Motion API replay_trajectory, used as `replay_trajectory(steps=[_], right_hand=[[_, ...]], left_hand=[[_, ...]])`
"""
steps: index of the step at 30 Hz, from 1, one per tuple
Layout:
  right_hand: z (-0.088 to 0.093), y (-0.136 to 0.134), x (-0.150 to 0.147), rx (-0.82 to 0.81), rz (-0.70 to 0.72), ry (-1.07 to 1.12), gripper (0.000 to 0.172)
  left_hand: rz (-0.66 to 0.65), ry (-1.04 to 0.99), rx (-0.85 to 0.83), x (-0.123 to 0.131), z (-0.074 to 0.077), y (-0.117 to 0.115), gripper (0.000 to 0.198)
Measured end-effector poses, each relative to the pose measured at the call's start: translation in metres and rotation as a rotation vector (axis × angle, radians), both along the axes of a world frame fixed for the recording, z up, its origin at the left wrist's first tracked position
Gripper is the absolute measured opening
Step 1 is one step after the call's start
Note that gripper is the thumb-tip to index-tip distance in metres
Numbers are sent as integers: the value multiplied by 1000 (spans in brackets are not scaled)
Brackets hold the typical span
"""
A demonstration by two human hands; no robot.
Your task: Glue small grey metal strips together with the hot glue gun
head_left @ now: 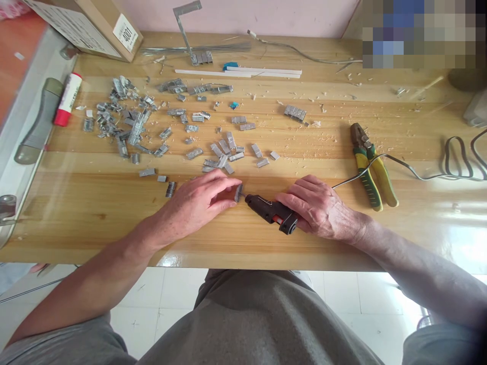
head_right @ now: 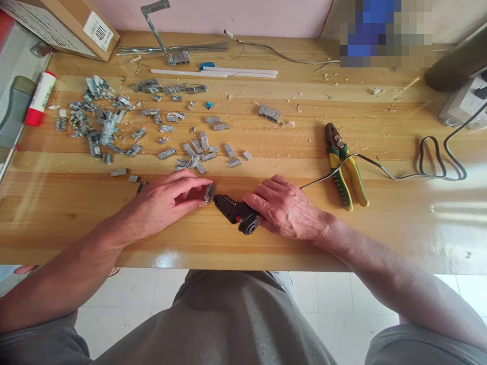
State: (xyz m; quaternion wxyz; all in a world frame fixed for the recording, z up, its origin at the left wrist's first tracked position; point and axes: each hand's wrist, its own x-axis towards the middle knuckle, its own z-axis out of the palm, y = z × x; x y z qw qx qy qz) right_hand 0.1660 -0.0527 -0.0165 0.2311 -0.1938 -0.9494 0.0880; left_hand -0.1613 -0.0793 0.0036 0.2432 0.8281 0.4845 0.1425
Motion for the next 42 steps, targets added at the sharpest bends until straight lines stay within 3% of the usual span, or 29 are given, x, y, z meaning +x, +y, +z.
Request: replay_trajectory(steps=[42], right_hand=[[3, -2, -7, 65, -46, -22, 20]], left_hand=[[-16, -13, 25, 0, -1, 0, 34]])
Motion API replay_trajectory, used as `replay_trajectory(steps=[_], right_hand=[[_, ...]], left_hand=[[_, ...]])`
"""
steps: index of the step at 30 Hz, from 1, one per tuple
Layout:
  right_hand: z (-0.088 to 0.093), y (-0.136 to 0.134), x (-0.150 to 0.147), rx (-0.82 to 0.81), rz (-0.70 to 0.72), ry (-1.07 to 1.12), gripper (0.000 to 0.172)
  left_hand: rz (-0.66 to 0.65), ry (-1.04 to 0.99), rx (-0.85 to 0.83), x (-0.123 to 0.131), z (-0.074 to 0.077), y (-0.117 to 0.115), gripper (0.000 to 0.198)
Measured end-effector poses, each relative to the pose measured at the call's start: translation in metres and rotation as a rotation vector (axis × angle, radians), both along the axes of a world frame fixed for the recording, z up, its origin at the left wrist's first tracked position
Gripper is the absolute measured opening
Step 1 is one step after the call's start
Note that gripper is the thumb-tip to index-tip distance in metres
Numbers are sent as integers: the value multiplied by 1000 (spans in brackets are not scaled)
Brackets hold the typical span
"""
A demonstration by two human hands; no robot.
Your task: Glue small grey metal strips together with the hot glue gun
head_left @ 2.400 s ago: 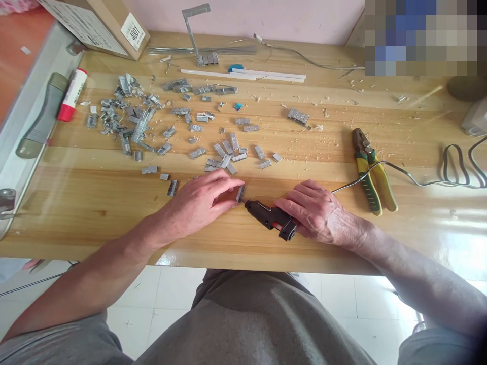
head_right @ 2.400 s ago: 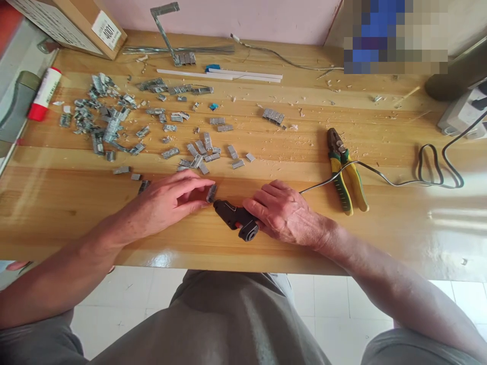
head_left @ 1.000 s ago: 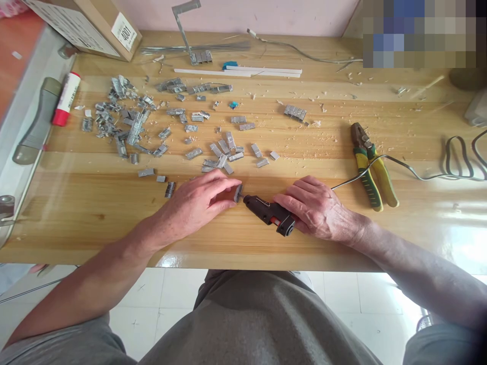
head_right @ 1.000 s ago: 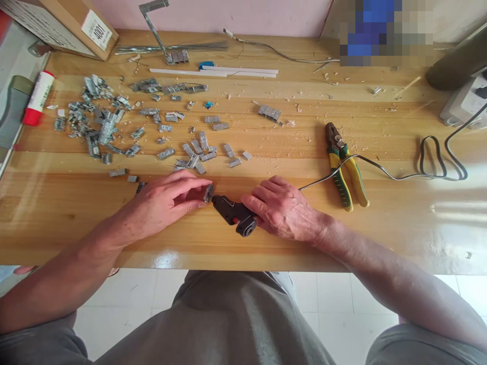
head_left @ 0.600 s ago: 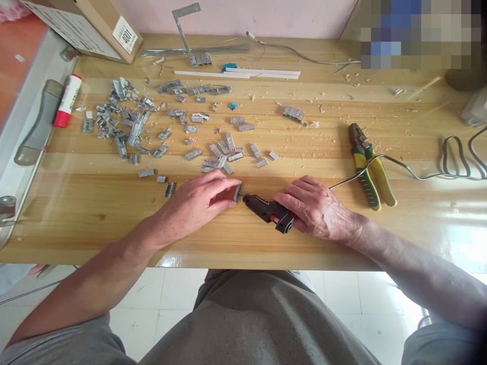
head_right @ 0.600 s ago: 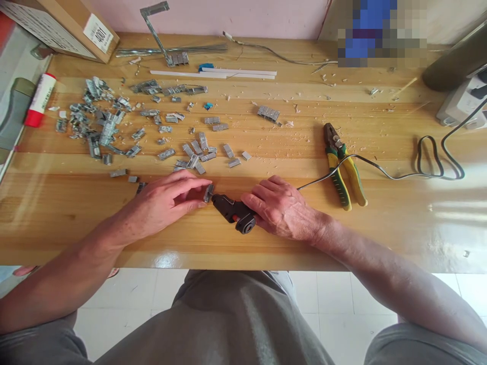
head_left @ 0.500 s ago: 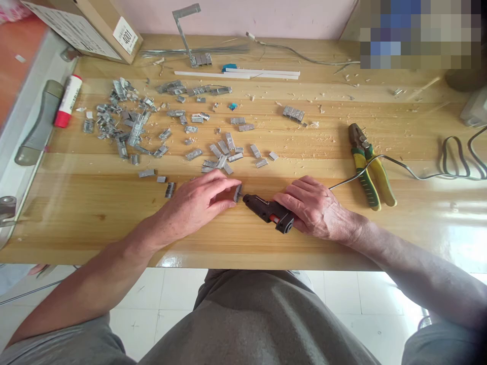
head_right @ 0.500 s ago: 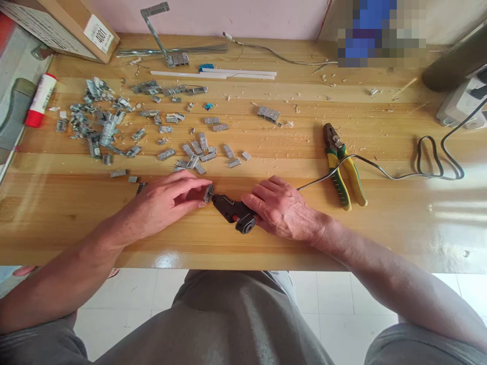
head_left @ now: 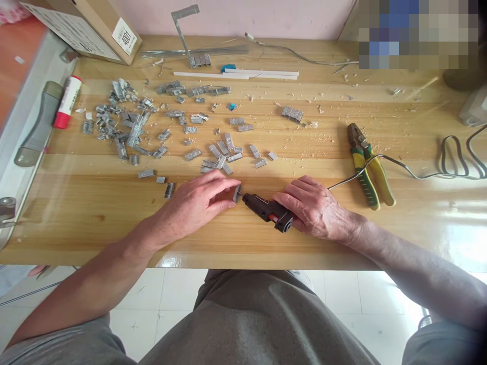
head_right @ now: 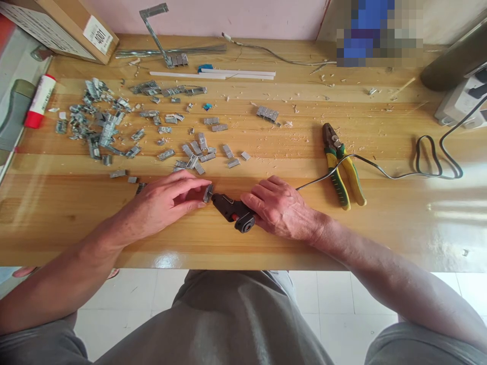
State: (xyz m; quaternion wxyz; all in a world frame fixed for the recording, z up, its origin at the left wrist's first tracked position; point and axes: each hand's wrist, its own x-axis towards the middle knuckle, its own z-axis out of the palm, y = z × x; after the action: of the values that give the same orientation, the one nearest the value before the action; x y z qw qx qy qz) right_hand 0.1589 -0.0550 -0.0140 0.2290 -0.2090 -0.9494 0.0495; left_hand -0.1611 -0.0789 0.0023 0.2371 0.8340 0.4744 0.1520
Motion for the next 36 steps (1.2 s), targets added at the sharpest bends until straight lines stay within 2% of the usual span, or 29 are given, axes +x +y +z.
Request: replay_trajectory(steps=[13, 20, 23, 28, 32, 36], right_hand=[[1, 4, 6, -2, -16, 34, 17], [10, 9, 17, -111, -46, 120, 21], [18, 16, 31, -208, -215, 149, 27], [32, 39, 63, -419, -740, 365, 43], [40, 63, 79, -654, -836, 552, 42], [43, 74, 91, -887, -877, 576, 37]], left_hand=[[3, 21, -9, 0, 2, -2, 35], [18, 0, -21, 0, 0, -1, 35], [16, -16, -20, -1, -2, -1, 35], [23, -25, 4, 0, -7, -1, 32], [21, -18, 13, 0, -10, -1, 33], [-3, -42, 78, -1, -17, -1, 30]])
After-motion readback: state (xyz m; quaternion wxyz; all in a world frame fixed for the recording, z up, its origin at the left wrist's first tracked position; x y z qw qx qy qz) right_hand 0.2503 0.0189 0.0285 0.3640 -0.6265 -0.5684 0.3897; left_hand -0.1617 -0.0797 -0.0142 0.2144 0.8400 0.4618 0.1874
